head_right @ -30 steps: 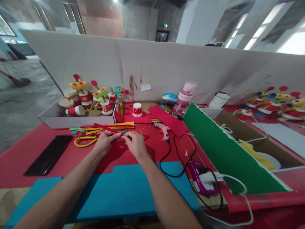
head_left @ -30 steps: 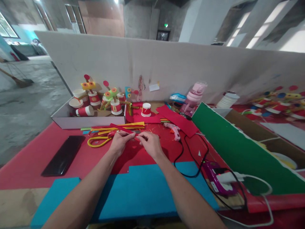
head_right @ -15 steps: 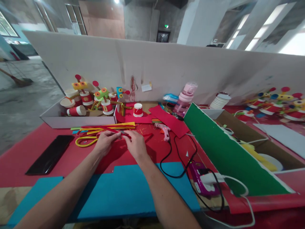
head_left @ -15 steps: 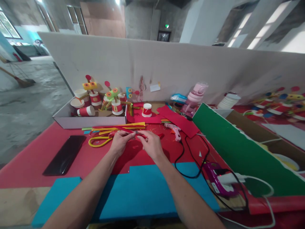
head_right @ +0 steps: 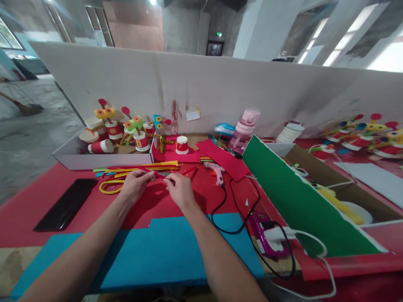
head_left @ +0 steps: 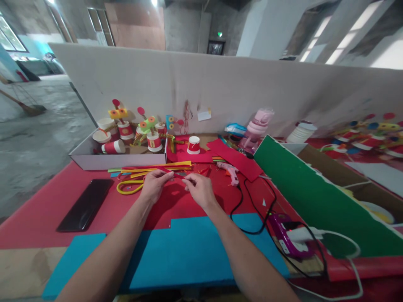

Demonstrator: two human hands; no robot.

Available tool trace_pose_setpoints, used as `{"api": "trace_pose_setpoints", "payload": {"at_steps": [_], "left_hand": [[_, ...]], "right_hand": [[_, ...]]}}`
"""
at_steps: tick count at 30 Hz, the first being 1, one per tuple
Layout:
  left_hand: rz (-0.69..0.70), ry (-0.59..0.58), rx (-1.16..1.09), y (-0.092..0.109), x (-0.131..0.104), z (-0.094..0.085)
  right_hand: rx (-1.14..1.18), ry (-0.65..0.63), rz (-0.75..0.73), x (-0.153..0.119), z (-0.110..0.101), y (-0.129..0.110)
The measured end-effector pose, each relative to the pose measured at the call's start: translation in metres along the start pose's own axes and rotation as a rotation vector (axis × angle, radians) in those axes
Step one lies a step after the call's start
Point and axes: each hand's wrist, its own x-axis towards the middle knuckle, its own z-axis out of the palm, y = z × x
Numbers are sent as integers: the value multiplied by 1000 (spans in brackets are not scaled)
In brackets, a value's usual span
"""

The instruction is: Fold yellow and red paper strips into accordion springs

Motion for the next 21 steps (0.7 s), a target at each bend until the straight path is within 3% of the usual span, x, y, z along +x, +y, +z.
{"api": "trace_pose_setpoints", "payload": {"at_steps": [4,9,17,21], "left_hand": [[-11,-1,27,-1,-3,5],[-47,-25,29,-4,-5,10],[10,6,-45,9,1,-5],[48,110,-137,15,7,-13]], "right_hand": [[21,43,17,-1,1,-3],[68,0,-14,-2,3,-3],[28,-10,-18,-1,3,-4],[8,5,-37,0,0,-4]]}}
